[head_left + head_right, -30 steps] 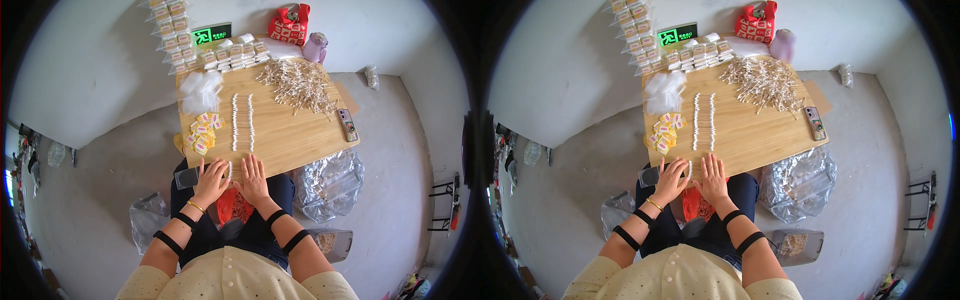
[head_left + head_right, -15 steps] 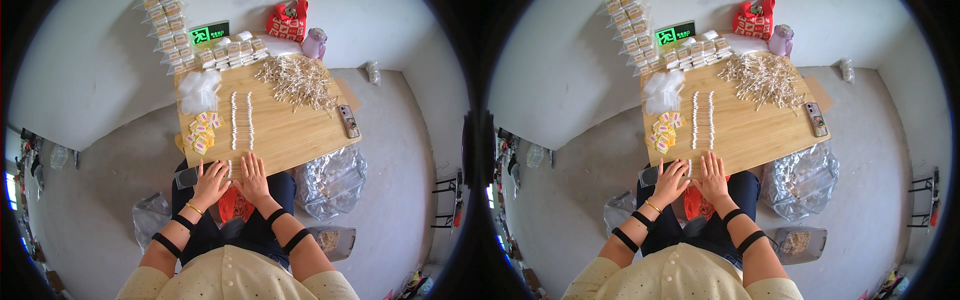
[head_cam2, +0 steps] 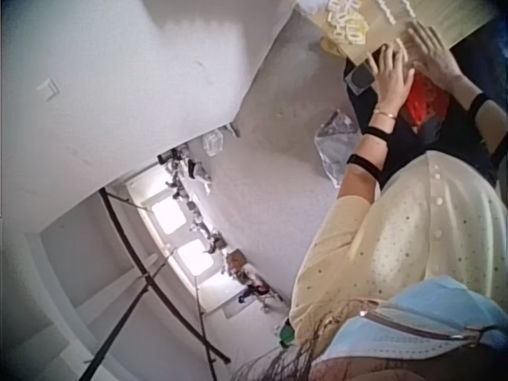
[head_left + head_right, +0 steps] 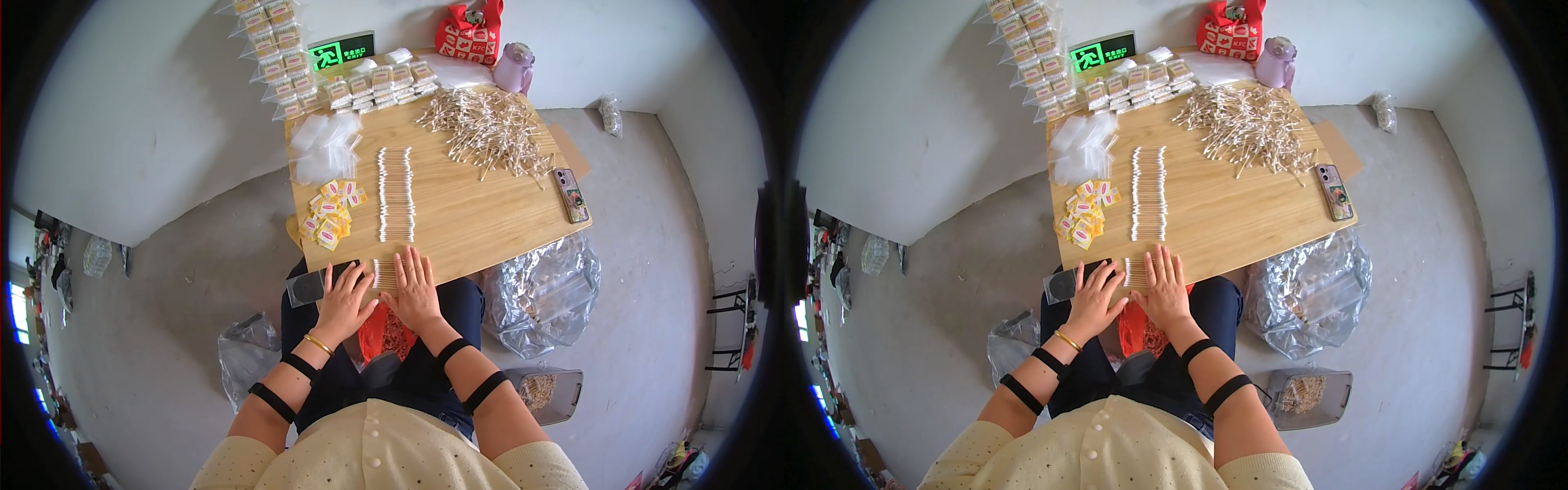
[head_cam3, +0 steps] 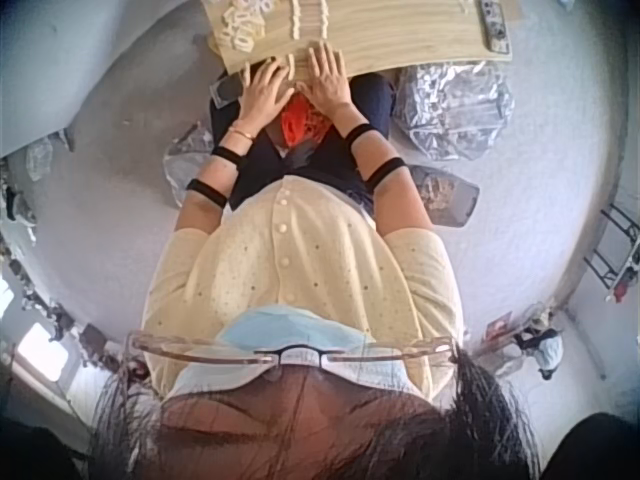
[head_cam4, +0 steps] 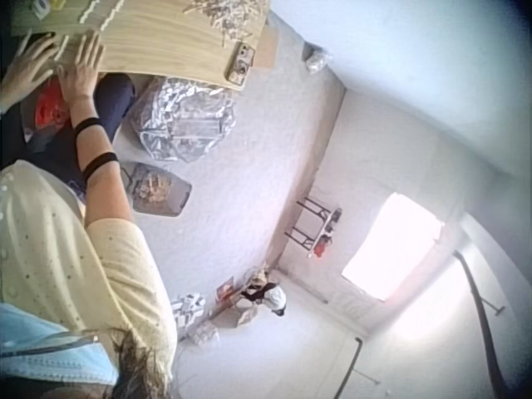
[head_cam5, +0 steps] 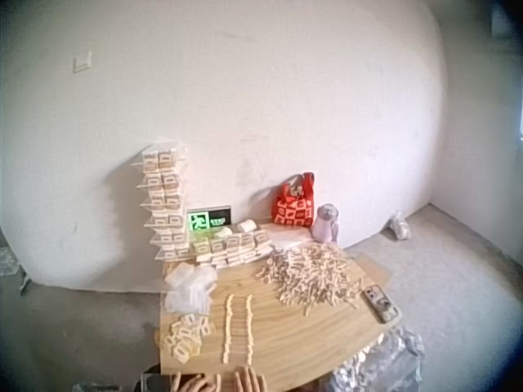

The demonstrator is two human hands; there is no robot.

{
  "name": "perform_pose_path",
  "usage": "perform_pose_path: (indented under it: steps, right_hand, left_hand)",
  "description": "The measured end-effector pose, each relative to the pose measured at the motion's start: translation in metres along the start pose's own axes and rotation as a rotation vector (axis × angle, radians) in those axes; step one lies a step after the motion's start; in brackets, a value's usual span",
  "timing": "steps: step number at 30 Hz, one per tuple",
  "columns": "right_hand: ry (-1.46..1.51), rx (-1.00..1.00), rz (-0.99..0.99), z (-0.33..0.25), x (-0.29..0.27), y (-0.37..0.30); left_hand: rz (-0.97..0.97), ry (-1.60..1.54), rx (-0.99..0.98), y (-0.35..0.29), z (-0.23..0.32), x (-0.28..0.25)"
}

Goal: The person arranges cotton swabs into neat rows on a wooden table and then places them into small plastic bags. They repeatedly pick up swabs, align them, and insert them into packaging, stacking the finished bags to the side.

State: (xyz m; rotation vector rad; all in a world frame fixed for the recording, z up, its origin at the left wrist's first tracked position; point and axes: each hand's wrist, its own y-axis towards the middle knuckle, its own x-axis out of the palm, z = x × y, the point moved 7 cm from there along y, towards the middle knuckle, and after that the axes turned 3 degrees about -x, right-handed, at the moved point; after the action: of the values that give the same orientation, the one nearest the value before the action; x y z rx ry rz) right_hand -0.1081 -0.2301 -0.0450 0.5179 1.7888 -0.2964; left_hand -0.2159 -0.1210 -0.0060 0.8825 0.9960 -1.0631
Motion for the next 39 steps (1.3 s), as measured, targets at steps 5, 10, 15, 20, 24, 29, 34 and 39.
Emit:
perform_pose_path:
  steps: [5, 10, 15, 20, 24, 29, 34, 39]
  right_hand:
    - [-0.014, -0.003, -0.006, 0.000, 0.001, 0.001]
    - [-0.029, 0.000, -0.009, 0.000, 0.001, 0.000]
    - [-0.033, 0.007, -0.032, -0.001, 0.001, 0.001]
    - [-0.031, 0.015, -0.053, 0.000, 0.001, 0.000]
    - [-0.036, 0.014, -0.055, -0.001, 0.001, 0.001]
    - [-0.038, 0.017, -0.067, -0.001, 0.000, 0.001]
    - [-0.029, 0.012, -0.032, -0.001, 0.001, 0.000]
    - [-0.030, 0.014, -0.022, 0.000, 0.001, 0.000]
  left_hand:
    - [0.005, 0.006, -0.006, -0.003, -0.001, 0.002]
    - [0.003, -0.015, -0.012, -0.005, 0.001, 0.000]
    - [0.002, -0.016, -0.020, -0.009, 0.002, -0.001]
    - [0.004, -0.004, -0.021, -0.010, 0.001, 0.000]
    - [0.006, 0.000, -0.022, -0.011, 0.000, 0.001]
    - [0.008, -0.016, -0.032, -0.011, -0.002, 0.002]
    - [0.005, -0.016, -0.026, -0.011, -0.002, 0.001]
    - [0.002, -0.012, -0.027, -0.011, -0.001, -0.001]
